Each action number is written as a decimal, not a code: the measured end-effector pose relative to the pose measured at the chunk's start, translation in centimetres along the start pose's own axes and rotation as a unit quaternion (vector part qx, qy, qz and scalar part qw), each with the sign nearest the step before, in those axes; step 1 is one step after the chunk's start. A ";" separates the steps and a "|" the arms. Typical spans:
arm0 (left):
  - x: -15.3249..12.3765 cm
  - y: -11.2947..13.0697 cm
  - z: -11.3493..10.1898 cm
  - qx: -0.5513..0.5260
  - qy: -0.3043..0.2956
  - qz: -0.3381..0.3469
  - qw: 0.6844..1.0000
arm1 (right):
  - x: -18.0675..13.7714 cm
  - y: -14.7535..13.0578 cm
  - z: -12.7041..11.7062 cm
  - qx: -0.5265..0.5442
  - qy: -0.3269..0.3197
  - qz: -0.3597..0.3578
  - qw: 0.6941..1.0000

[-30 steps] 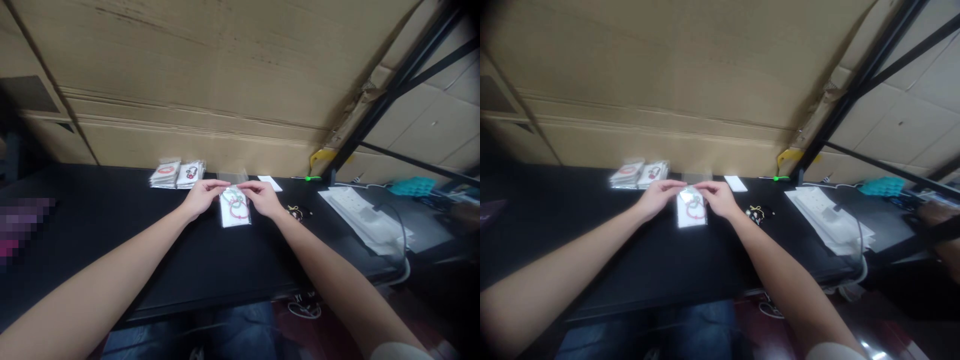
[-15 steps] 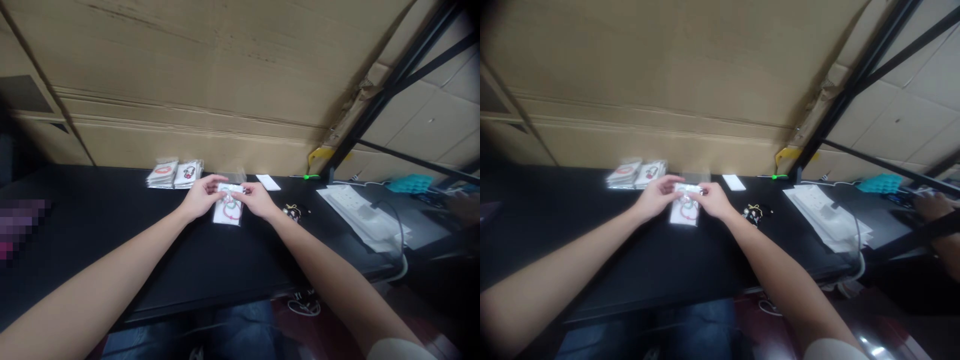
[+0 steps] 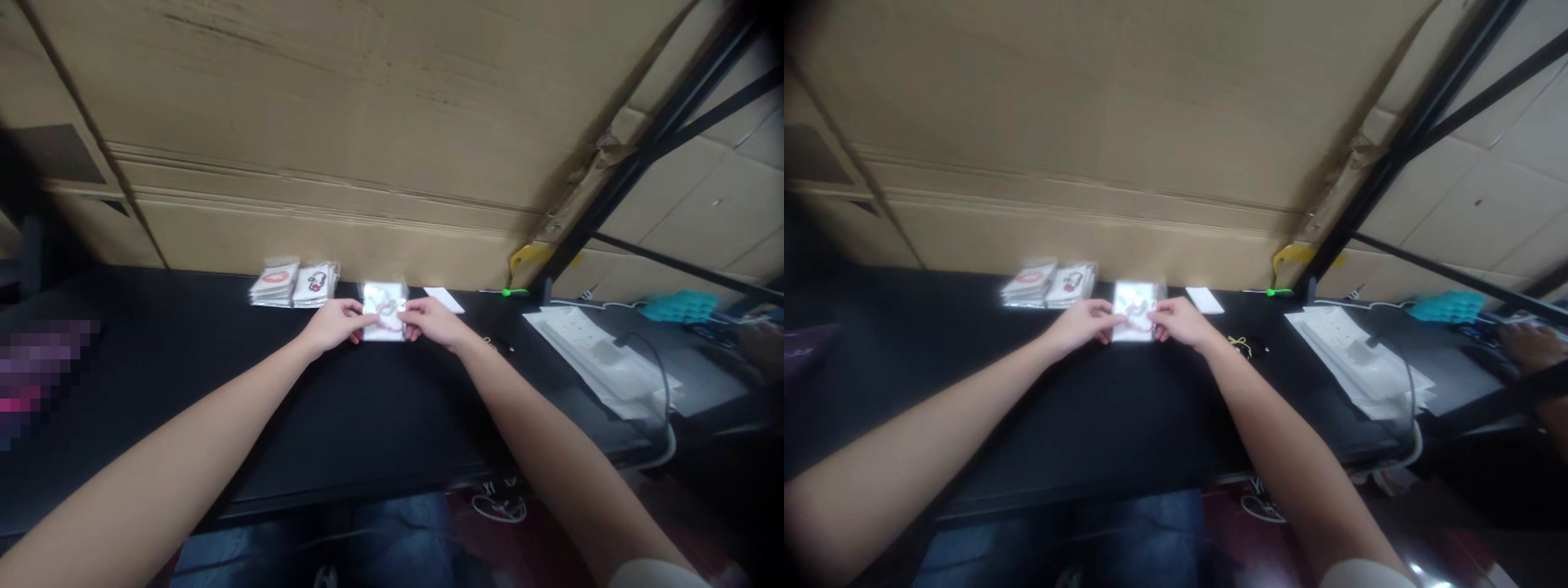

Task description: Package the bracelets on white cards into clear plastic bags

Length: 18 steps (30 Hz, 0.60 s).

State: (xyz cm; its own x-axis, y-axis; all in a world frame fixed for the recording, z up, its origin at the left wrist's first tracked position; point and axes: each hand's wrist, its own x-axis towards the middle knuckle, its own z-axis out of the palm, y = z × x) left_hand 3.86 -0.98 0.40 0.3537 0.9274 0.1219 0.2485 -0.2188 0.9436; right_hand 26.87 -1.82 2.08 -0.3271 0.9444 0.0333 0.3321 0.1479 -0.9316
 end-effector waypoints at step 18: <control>-0.6 -0.4 0.4 0.272 -0.060 0.200 0.939 | 11.0 -4.9 1.0 -0.270 0.130 -0.025 0.954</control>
State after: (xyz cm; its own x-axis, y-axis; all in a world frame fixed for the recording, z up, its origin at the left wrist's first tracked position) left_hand 3.85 -1.56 -0.20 0.6074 0.7042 0.3676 0.4871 -0.6957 0.5279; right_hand 20.81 7.52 6.67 -0.1470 0.9625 0.2281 0.7520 0.2586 -0.6064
